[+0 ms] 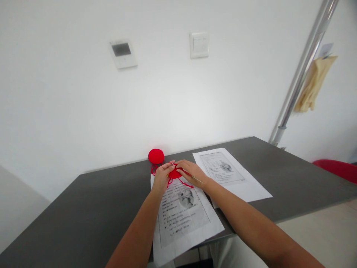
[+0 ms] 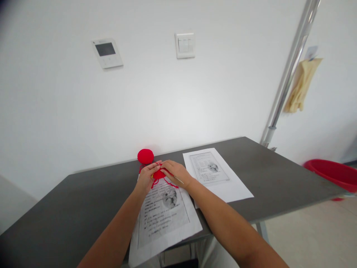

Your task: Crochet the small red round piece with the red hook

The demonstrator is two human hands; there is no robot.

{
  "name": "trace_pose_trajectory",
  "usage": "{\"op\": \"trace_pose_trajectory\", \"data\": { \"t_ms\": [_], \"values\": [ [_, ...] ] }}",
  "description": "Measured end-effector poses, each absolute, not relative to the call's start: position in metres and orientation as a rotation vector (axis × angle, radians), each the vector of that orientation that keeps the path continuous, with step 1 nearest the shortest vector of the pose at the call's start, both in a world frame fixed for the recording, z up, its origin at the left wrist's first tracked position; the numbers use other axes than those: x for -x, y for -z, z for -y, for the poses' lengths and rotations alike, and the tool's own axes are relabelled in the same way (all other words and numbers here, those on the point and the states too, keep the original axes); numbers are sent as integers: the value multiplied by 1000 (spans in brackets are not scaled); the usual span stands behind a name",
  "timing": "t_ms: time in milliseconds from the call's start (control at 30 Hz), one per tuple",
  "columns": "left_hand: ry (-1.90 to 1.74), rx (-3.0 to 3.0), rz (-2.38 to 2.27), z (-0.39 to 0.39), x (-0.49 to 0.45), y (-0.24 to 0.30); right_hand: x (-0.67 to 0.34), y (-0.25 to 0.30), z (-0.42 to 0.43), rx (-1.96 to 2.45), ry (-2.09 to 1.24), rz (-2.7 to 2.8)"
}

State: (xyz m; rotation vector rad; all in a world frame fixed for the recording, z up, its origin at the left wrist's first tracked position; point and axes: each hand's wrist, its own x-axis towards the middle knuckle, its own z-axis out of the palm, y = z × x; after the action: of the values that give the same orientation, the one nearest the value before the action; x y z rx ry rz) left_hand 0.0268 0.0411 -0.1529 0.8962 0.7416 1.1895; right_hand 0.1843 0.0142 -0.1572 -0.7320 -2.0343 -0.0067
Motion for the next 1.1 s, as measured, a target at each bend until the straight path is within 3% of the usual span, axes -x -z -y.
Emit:
{"op": "trace_pose_trajectory", "data": {
  "t_ms": [500,733,1100],
  "values": [
    [-1171,-950,-766,-41,-26,154,-183,157,-13,815,-66,2036],
    [-1254,-1217,-990,-49,-19,158,-186,163,-18,819,-109,1944],
    [-1347,-1553,-1239,-40,-23,146,-190,155,-18,914,-465,1905]
  ]
}}
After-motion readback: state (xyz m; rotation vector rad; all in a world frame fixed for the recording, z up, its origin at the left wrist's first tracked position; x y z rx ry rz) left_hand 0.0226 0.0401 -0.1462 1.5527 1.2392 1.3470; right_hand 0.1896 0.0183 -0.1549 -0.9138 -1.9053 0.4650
